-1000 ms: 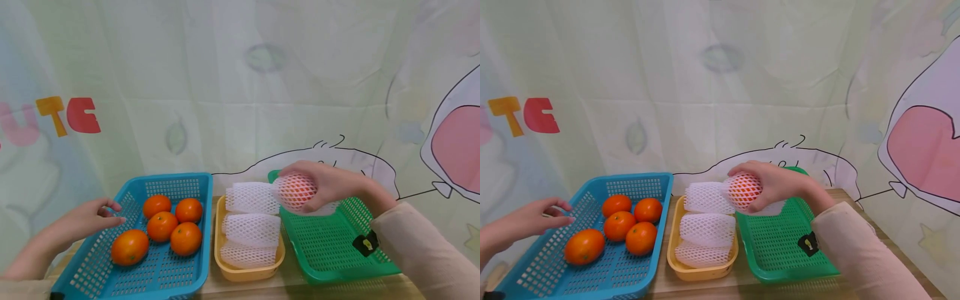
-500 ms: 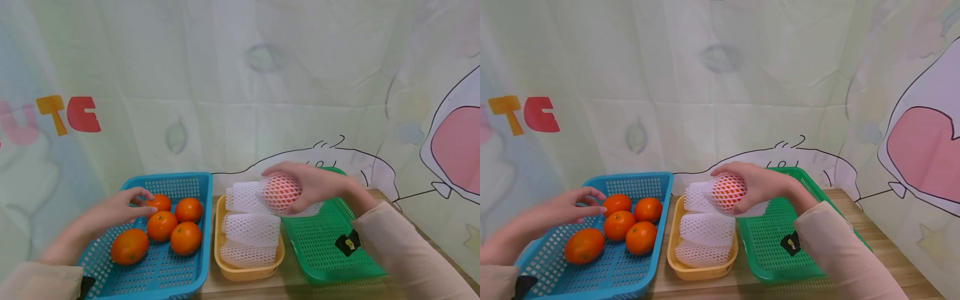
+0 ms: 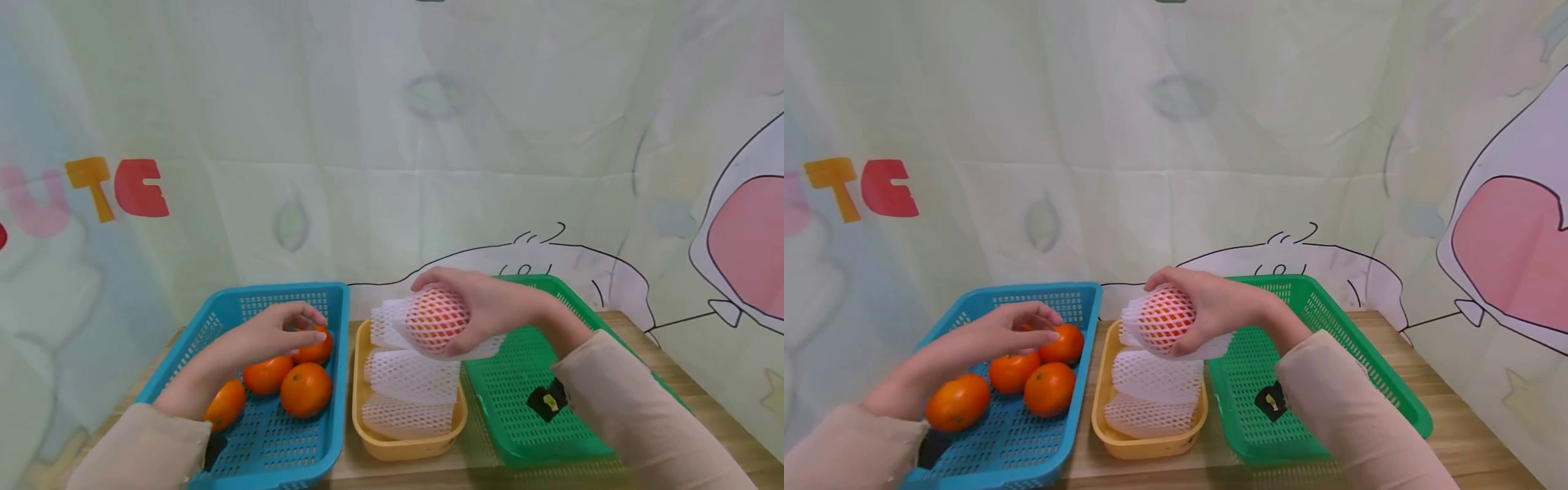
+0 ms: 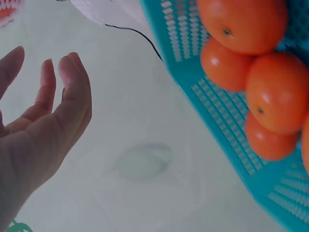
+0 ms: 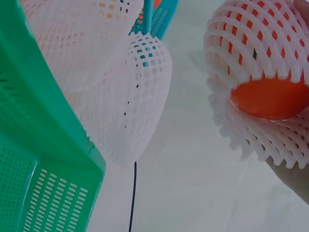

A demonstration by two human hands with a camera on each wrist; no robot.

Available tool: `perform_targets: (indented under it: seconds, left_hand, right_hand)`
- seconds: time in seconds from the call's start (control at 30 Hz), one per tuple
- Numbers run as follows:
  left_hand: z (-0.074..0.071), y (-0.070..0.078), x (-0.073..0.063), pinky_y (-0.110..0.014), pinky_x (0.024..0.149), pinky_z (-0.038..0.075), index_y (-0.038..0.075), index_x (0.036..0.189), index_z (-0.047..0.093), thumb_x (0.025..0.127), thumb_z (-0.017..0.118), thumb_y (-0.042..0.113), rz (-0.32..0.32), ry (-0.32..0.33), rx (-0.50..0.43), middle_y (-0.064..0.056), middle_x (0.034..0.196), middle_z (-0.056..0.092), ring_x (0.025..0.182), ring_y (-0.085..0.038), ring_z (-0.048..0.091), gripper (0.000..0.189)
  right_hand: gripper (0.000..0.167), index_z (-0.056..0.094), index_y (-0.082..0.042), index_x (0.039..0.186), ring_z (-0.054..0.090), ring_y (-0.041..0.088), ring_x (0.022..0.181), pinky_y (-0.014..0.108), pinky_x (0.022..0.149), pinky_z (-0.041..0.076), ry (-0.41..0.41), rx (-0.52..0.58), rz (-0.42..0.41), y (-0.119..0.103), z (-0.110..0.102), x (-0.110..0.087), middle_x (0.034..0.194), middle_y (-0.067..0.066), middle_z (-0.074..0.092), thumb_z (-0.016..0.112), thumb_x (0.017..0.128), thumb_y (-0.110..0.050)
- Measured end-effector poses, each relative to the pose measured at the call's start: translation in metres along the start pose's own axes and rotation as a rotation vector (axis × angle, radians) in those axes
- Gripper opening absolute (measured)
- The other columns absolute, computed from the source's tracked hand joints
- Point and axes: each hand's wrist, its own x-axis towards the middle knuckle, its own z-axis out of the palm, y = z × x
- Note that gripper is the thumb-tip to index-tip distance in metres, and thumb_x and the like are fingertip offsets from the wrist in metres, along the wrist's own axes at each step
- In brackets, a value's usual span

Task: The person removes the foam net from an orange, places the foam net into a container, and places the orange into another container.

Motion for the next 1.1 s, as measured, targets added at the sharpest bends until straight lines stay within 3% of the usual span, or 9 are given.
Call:
perform_targets:
  seconds: [0.17, 0.27, 0.53, 0.77, 1.1]
  left_hand:
    - [0.015, 0.015, 0.010, -0.039, 0.088, 0.048, 0.003, 0.115, 0.058, 0.091, 0.060, 0.028, 0.073, -0.060, -0.134, -0.010, 0.114, 0.059, 0.102, -0.025, 0.054, 0.034]
    - [0.023, 0.021, 0.014, -0.039, 0.092, 0.046, 0.005, 0.114, 0.060, 0.092, 0.059, 0.029, 0.122, -0.081, -0.169, -0.007, 0.112, 0.061, 0.104, -0.023, 0.053, 0.033]
    - [0.042, 0.029, 0.024, -0.039, 0.091, 0.047, 0.003, 0.115, 0.062, 0.094, 0.057, 0.018, 0.276, -0.038, -0.191, -0.007, 0.109, 0.063, 0.102, -0.022, 0.055, 0.027]
    - [0.051, 0.029, 0.030, -0.040, 0.093, 0.046, 0.003, 0.118, 0.061, 0.093, 0.059, 0.021, 0.258, -0.012, -0.292, -0.008, 0.114, 0.062, 0.103, -0.022, 0.056, 0.032]
    - [0.052, 0.030, 0.032, -0.038, 0.094, 0.046, 0.000, 0.136, 0.040, 0.090, 0.061, 0.014, 0.227, -0.121, -0.332, -0.014, 0.126, 0.053, 0.113, -0.027, 0.051, 0.052]
  right_hand:
    - [0.069, 0.040, -0.017, 0.128, 0.056, 0.018, 0.093, 0.033, 0.075, 0.053, -0.019, 0.019, -0.011, -0.002, 0.004, 0.005, 0.110, 0.002, 0.053, 0.076, 0.069, -0.015]
    - [0.069, 0.039, -0.017, 0.127, 0.055, 0.018, 0.094, 0.032, 0.075, 0.053, -0.031, 0.021, -0.022, -0.002, 0.006, 0.008, 0.111, 0.002, 0.052, 0.077, 0.069, -0.016]
    - [0.066, 0.040, -0.016, 0.125, 0.055, 0.018, 0.096, 0.032, 0.076, 0.053, -0.057, 0.043, -0.044, -0.004, 0.012, 0.014, 0.111, 0.001, 0.054, 0.076, 0.069, -0.013]
    - [0.067, 0.040, -0.017, 0.125, 0.055, 0.018, 0.096, 0.032, 0.077, 0.053, -0.063, 0.041, -0.049, -0.004, 0.016, 0.016, 0.112, 0.000, 0.053, 0.076, 0.069, -0.012]
    - [0.067, 0.040, -0.015, 0.125, 0.054, 0.016, 0.096, 0.031, 0.078, 0.053, -0.034, 0.017, -0.113, -0.003, 0.020, 0.023, 0.114, -0.001, 0.052, 0.076, 0.070, -0.013]
